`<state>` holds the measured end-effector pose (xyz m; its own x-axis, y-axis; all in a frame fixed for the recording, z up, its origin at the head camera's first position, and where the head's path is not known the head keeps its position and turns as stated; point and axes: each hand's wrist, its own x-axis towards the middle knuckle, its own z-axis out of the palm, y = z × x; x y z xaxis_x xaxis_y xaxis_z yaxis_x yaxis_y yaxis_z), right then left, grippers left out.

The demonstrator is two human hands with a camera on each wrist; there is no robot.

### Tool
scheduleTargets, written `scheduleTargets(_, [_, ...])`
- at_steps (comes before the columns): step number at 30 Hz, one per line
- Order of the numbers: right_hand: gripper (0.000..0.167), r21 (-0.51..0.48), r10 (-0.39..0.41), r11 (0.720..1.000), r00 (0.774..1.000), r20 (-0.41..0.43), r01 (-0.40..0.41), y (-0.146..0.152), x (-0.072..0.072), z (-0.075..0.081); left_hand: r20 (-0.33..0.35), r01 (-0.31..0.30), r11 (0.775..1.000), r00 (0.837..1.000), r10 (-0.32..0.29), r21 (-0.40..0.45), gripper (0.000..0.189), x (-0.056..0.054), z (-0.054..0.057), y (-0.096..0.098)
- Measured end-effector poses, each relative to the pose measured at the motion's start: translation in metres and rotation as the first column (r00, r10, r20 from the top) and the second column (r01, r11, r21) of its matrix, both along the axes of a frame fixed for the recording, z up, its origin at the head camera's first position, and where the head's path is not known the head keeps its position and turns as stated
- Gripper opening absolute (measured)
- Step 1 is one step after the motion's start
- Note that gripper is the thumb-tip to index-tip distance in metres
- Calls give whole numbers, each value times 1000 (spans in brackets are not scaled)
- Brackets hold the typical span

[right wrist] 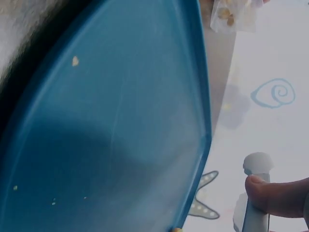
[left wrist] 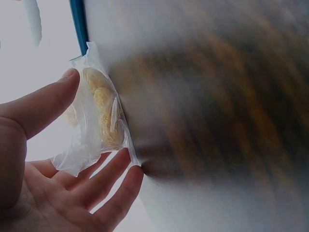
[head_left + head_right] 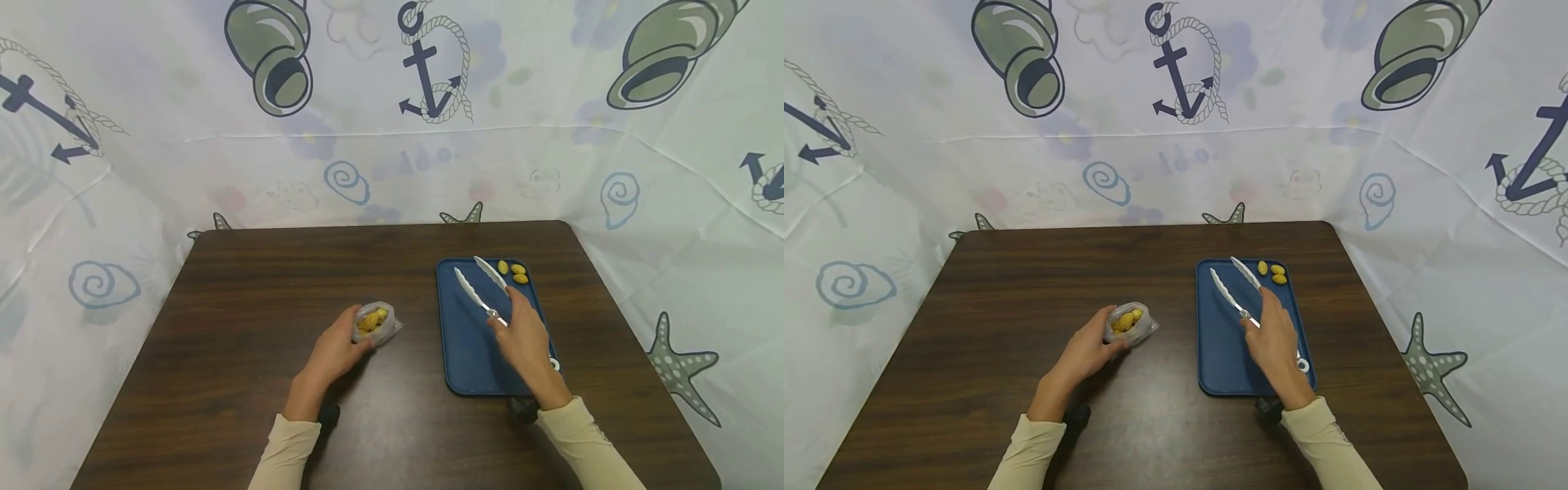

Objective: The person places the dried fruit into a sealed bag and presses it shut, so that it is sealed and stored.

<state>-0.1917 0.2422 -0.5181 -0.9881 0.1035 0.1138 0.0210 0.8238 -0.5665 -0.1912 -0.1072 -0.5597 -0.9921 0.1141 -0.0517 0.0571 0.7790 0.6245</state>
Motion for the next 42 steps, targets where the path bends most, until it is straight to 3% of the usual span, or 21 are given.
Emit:
scheduleTargets(17, [70, 8, -76, 997, 997, -27, 76, 18, -13, -13, -16, 1, 1000, 1000, -1, 3, 78, 2, 1, 0])
scheduleTargets(42, [63, 83, -151, 985, 988, 9, 150, 35, -30, -13, 7, -3, 1000, 1000, 3, 9, 80, 2, 3, -1])
